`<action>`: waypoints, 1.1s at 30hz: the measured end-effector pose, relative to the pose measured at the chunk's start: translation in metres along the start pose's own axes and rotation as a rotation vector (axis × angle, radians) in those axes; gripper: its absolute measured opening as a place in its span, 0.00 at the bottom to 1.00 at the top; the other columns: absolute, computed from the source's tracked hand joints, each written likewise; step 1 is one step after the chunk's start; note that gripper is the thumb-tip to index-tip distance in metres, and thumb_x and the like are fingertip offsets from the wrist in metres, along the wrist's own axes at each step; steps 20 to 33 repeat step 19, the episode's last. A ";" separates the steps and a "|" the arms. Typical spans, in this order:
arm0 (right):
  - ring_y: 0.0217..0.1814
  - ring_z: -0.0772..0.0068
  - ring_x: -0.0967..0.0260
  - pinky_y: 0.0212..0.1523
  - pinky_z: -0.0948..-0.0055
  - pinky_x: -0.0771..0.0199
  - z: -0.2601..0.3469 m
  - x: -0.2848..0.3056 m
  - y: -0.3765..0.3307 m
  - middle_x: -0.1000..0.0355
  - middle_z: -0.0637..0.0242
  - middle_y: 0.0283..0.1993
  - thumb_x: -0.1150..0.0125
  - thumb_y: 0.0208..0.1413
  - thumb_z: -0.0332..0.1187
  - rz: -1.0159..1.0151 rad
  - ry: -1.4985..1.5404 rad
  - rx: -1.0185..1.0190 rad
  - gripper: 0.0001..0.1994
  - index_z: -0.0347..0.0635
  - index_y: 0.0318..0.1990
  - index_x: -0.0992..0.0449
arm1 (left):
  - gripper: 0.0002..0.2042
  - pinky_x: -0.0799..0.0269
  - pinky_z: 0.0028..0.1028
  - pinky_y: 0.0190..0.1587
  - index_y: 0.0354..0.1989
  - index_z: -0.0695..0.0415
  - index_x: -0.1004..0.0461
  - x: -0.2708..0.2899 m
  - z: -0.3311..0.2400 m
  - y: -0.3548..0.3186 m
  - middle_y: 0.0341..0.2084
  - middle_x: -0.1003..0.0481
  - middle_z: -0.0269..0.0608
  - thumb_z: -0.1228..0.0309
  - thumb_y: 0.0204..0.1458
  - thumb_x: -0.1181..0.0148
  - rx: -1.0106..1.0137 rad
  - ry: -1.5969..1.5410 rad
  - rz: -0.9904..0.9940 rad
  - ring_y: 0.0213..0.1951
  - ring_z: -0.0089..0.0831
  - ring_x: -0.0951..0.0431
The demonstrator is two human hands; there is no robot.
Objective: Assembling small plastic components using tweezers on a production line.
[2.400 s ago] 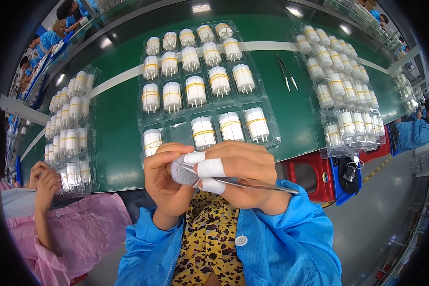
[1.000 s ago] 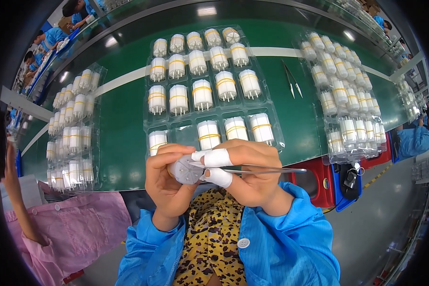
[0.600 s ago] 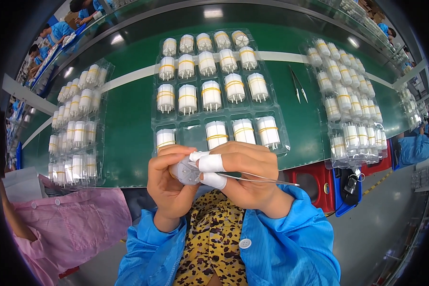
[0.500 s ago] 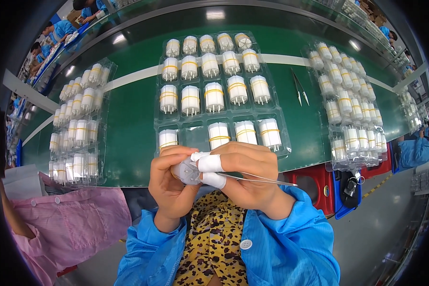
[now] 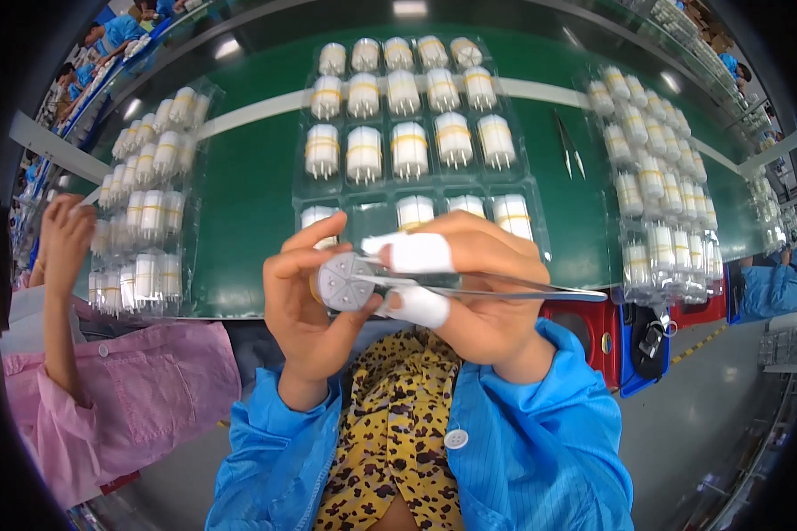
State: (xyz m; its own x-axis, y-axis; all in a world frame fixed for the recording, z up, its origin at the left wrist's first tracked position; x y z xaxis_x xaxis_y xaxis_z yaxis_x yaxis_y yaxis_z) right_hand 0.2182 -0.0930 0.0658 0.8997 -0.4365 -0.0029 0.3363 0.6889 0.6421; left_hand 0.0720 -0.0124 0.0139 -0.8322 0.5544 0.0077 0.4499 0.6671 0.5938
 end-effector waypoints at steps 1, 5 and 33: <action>0.35 0.66 0.26 0.36 0.74 0.27 -0.006 0.001 0.001 0.24 0.54 0.36 0.34 0.42 0.21 -0.046 0.071 -0.009 0.12 0.33 0.38 0.23 | 0.24 0.32 0.32 0.50 0.45 0.61 0.39 0.001 0.002 0.011 0.48 0.30 0.57 0.85 0.39 0.36 0.002 0.022 -0.029 0.51 0.38 0.30; 0.38 0.67 0.26 0.38 0.71 0.24 -0.025 -0.003 -0.009 0.27 0.52 0.44 0.38 0.47 0.20 -0.080 0.265 -0.154 0.14 0.30 0.44 0.27 | 0.26 0.29 0.27 0.47 0.47 0.59 0.46 0.000 0.012 0.003 0.50 0.33 0.60 0.85 0.42 0.37 0.104 -0.173 0.037 0.49 0.34 0.28; 0.45 0.59 0.26 0.40 0.73 0.21 -0.058 -0.044 0.030 0.32 0.62 0.54 0.49 0.61 0.36 -0.032 0.971 -0.616 0.19 0.41 0.57 0.37 | 0.51 0.31 0.26 0.42 0.69 0.57 0.65 -0.005 -0.057 0.006 0.34 0.27 0.52 0.80 0.41 0.32 0.370 -0.575 0.370 0.36 0.30 0.26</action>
Point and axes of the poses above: each hand's wrist, its own y-axis towards the middle knuckle, its own x-axis out of the back of the hand, z = x × y, the point moved 3 cm from there along y, towards the middle knuckle
